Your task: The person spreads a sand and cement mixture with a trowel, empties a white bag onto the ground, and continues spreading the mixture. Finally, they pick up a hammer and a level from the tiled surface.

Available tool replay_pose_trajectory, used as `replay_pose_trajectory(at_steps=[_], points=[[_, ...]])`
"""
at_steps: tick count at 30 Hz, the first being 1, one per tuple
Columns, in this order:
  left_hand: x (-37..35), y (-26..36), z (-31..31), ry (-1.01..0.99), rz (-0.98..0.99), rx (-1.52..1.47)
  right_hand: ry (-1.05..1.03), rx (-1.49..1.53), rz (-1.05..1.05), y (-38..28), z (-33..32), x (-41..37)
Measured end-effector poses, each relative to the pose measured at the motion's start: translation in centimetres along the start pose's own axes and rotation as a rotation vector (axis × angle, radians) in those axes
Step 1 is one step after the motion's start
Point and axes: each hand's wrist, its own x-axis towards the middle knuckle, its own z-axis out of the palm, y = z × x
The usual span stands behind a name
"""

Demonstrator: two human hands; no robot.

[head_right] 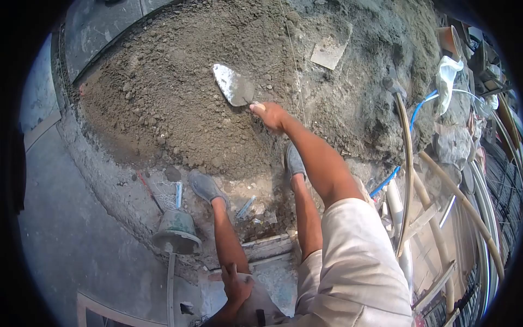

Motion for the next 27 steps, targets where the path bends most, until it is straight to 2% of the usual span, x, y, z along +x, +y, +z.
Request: replay_pose_trajectory(at_steps=[1,4,8,10,13,16,18,20,21,23,24,25,27], points=[[0.0,0.0,0.2,0.006,-0.009,0.010,0.008,-0.148,-0.089,1.6,1.3,-0.5],[0.2,-0.3,1.0,0.049,0.032,0.026,0.009,-0.230,-0.104,3.0,0.4,-2.2],[0.0,-0.2,1.4,0.053,0.040,0.062,0.034,-0.035,0.034,4.9,-2.3,-0.3],[0.0,-0.6,2.0,0.071,0.050,0.076,-0.074,-0.236,-0.161,7.5,-1.6,0.1],[-0.2,-0.9,2.5,0.097,0.071,0.077,-0.254,-0.493,-0.185,9.6,-0.5,-2.9],[-0.1,-1.0,2.4,0.082,0.062,0.065,-0.231,-0.587,-0.228,7.2,-1.6,-4.9],[-0.1,-0.8,2.1,0.086,0.053,0.054,-0.077,-0.359,-0.232,5.3,-2.3,-4.4],[-0.2,-0.9,2.0,0.070,0.047,0.047,0.147,-0.376,-0.235,0.5,-3.8,-2.1],[-0.1,-1.1,2.2,0.072,0.057,0.048,0.151,-0.490,-0.214,-2.7,-5.2,-0.3],[-0.1,-1.5,2.3,0.072,0.059,0.045,0.300,-0.592,-0.243,-9.1,-6.4,3.1],[0.0,-1.6,2.2,0.053,0.051,0.042,0.429,-0.666,-0.275,-11.3,-6.5,5.4],[0.0,-1.6,2.0,0.035,0.041,0.040,0.634,-0.702,-0.440,-12.5,-6.2,7.9],[0.0,-1.1,1.4,0.035,0.029,0.043,0.813,-0.740,-0.526,-16.5,-5.1,11.3]])
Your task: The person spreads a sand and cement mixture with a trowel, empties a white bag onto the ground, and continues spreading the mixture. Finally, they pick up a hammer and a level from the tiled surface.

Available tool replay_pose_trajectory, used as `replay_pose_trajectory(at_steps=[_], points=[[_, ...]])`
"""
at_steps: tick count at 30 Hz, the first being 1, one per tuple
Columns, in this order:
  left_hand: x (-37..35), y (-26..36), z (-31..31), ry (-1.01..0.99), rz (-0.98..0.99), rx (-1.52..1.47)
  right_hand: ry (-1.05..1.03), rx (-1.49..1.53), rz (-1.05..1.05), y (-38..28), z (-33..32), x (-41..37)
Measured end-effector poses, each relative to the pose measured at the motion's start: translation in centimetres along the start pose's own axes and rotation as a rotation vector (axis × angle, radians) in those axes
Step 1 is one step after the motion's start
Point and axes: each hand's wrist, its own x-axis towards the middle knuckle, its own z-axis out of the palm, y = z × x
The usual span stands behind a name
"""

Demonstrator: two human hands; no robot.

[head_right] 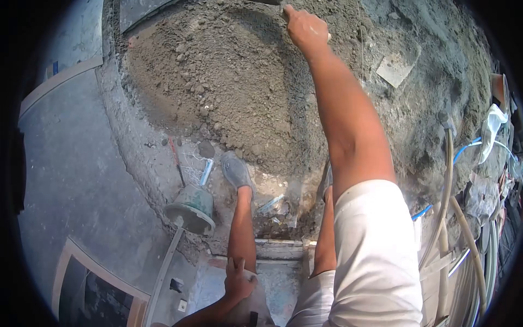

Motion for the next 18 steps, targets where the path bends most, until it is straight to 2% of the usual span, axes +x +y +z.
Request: replay_pose_trajectory(at_steps=[2,4,5,7,11,14,16,18], points=[[0.0,-0.6,-0.1,-0.015,-0.010,0.005,0.035,-0.056,-0.008,-3.5,0.5,1.3],[0.2,-1.2,0.2,0.031,0.057,-0.032,-0.103,-0.002,0.077,-6.4,0.0,1.3],[-0.1,-1.3,0.1,0.020,0.056,-0.042,0.191,-0.001,-0.124,-4.8,5.3,0.4],[0.1,-1.3,-0.5,0.040,0.056,-0.076,-0.043,-0.120,-0.150,-4.5,5.1,-2.4],[0.2,-1.4,-1.1,0.005,0.047,-0.104,-0.336,-0.331,-0.365,1.4,3.6,-8.5],[0.5,-1.5,-1.4,-0.013,0.028,-0.133,-0.338,-0.408,-0.511,3.3,0.7,-9.2],[0.3,-1.6,-1.4,-0.012,0.024,-0.139,-0.386,-0.338,-0.369,1.8,1.1,-6.1],[0.3,-2.0,-0.8,-0.009,0.038,-0.141,-0.160,-0.155,-0.325,-1.8,2.7,-1.3]])
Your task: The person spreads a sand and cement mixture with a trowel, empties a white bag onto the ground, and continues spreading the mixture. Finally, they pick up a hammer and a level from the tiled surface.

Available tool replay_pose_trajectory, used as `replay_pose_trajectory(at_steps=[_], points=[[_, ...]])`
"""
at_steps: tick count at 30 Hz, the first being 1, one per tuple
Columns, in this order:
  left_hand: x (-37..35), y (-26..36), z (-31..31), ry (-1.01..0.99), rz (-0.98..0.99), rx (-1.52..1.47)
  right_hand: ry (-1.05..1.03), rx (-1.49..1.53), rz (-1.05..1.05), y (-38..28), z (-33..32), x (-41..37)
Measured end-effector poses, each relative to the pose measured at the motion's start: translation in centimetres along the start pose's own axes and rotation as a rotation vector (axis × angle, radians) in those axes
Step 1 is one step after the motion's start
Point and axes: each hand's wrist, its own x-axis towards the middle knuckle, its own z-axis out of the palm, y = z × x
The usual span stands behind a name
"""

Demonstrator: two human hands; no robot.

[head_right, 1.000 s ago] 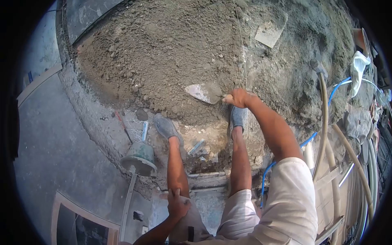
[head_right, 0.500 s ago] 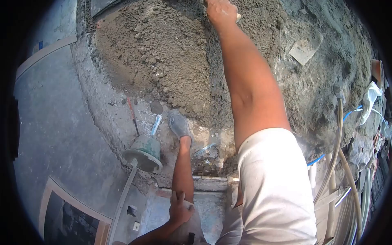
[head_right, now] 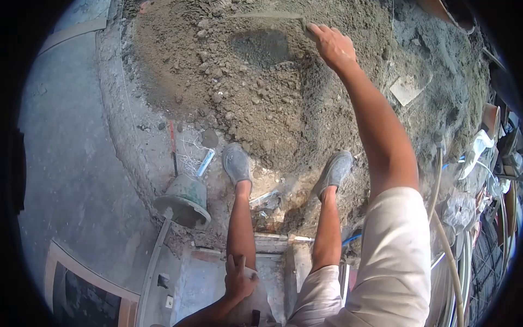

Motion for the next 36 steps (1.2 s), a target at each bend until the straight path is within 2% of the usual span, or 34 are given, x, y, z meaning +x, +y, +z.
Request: replay_pose_trajectory(at_steps=[2,3,5,6,8,10,12,14,17,18,20,22,24,26,28,30,32,34,36], points=[[0.3,-0.1,0.0,0.016,0.009,0.008,0.222,0.020,0.034,-3.2,-0.2,5.4],[0.5,0.2,-0.3,0.024,0.010,-0.008,0.220,0.033,0.039,-5.2,-1.5,6.6],[-0.1,0.2,-0.6,0.020,0.010,-0.015,-0.111,0.095,0.147,-7.8,-3.8,7.3],[0.3,0.2,-0.4,0.035,0.011,-0.010,-0.106,0.092,0.145,-7.7,-3.2,6.7],[-0.1,0.0,0.1,0.035,0.016,-0.016,-0.153,-0.107,-0.073,-6.1,0.9,2.5],[0.0,-0.3,0.4,0.049,0.030,-0.026,-0.345,-0.141,-0.122,-3.3,2.5,-2.2],[-0.2,-0.1,0.3,0.045,0.033,-0.022,-0.473,-0.208,-0.156,-1.2,1.0,-7.5],[-0.1,-0.1,0.2,0.043,0.032,-0.006,-0.474,-0.262,-0.278,1.3,-0.4,-11.7],[0.0,-0.1,0.3,0.047,0.032,-0.003,-0.573,-0.313,-0.257,2.8,-1.5,-14.9],[0.1,0.1,0.2,0.034,0.014,-0.012,-0.576,-0.305,-0.245,2.5,-1.6,-14.8],[-0.1,0.4,0.4,0.004,-0.009,-0.004,-0.357,-0.017,0.055,1.1,-1.9,-13.3],[0.0,0.6,0.3,0.040,0.014,0.011,-0.159,0.017,0.183,1.6,-0.5,-10.2],[-0.1,0.3,1.1,0.065,0.036,0.046,-0.064,0.051,0.213,2.7,0.8,-8.6],[-0.1,-0.4,1.8,0.089,0.061,0.076,-0.113,0.053,0.203,3.3,1.6,-10.2],[-0.2,-0.6,2.6,0.135,0.105,0.068,-0.428,-0.117,0.034,3.6,2.2,-14.5],[-0.2,0.6,2.0,0.094,0.066,0.093,-0.542,-0.164,-0.106,3.6,2.0,-20.0],[-0.2,1.2,1.6,0.057,0.018,0.120,-0.569,-0.101,-0.016,2.4,-0.1,-24.2],[-0.2,1.6,1.6,0.030,-0.029,0.103,-0.544,0.197,0.203,-1.4,-2.0,-26.9],[-0.4,1.8,1.8,0.047,-0.032,0.126,-0.448,0.509,0.396,-8.2,-1.7,-28.1]])
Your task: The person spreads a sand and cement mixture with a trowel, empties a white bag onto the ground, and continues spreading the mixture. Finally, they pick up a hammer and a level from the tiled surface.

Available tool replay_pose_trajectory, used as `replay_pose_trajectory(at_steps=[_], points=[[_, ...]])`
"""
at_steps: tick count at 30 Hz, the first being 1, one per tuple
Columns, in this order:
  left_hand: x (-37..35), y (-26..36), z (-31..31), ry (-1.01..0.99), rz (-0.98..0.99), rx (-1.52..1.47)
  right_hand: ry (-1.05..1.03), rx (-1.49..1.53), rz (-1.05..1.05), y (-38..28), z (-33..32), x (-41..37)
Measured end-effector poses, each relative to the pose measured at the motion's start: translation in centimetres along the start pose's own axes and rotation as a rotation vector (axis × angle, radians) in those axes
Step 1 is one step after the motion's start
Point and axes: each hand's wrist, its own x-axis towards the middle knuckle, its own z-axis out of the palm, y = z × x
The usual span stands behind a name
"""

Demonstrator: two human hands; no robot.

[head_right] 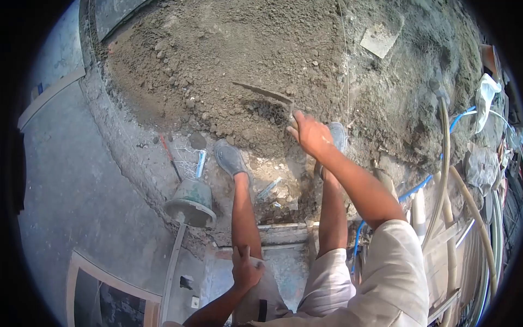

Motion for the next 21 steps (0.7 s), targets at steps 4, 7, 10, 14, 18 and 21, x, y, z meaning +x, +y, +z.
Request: replay_pose_trajectory(at_steps=[4,7,10,14,18,21], points=[[0.1,-0.2,0.2,0.043,0.066,0.013,-0.017,0.208,-0.025,-11.8,1.1,5.0],[0.2,-0.3,0.4,0.042,0.078,0.027,0.244,0.084,-0.184,-16.0,1.3,14.2],[0.1,-0.5,1.1,0.066,0.095,0.007,0.296,-0.019,-0.248,-16.3,2.4,17.2],[-0.1,-0.6,1.2,0.026,0.040,0.017,0.108,-0.240,-0.339,-12.9,5.2,12.0],[0.0,-1.0,1.3,0.047,0.046,0.013,-0.019,-0.464,-0.430,-9.0,5.5,6.9],[0.0,-0.8,0.8,0.023,0.023,0.008,-0.058,-0.349,-0.304,-10.2,1.6,8.4]])
